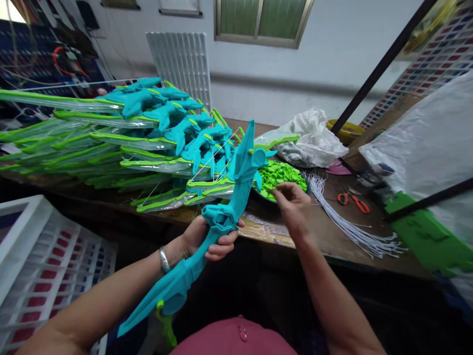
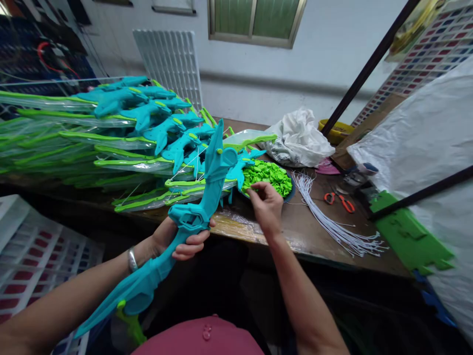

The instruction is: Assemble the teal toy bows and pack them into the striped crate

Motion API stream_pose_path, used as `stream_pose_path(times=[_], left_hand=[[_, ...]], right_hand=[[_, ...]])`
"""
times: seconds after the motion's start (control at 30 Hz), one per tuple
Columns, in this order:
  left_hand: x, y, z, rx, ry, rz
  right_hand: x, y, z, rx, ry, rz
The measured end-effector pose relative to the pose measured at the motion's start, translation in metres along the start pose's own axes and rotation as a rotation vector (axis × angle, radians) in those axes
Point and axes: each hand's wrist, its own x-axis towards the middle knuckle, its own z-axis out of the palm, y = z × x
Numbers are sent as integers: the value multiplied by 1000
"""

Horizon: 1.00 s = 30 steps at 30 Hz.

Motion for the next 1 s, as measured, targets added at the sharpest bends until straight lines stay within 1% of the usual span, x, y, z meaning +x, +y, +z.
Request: stream_pose_path(times=[0.03, 0.07, 0.13, 0.17, 0.2, 0.27, 0.33, 0.37, 0.5, 0.63, 0.73, 0.8, 0.9, 1.0], left_hand=[[4, -1, -2, -4, 12, -3], [8, -2, -4, -1, 17, -14], [16, -5, -8, 28, -5, -74], [20, -7, -10, 49, -27, -110], [24, -9, -11, 71, -50, -140], [30, -12, -11, 110, -71, -170], [34, -14, -9, 130, -55, -155], [35, -14, -8, 139, -51, -148], [37, -14, -5, 165, -46, -153], [37, -15, -4, 168, 13, -141], [39, -19, -6, 150, 31, -132], [41, -21, -6, 131, 22, -166], [44, -24, -5, 111, 32, -207], [45, -24, -3, 130, 38, -220]], right_hand=[[-17, -20, -3, 116, 44, -67], [-34, -38, -6, 192, 84, -165], [-59, -65, -6, 214, 126, -387], [-67, -72, -5, 173, 119, -501], [-73, -75, -3, 122, 102, -610], [-78, -72, 1, 31, 63, -783], [-79, -63, 2, -32, 44, -877], [-80, -59, 2, -60, 38, -896], [-89, -52, -4, -161, -32, -906], [-100, -60, -10, -168, -112, -811], [-102, -70, -13, -113, -77, -714], [-102, -75, -14, -86, -31, -647], [-103, -78, -16, -43, 6, -552], [-105, -77, -17, -13, 23, -511]])
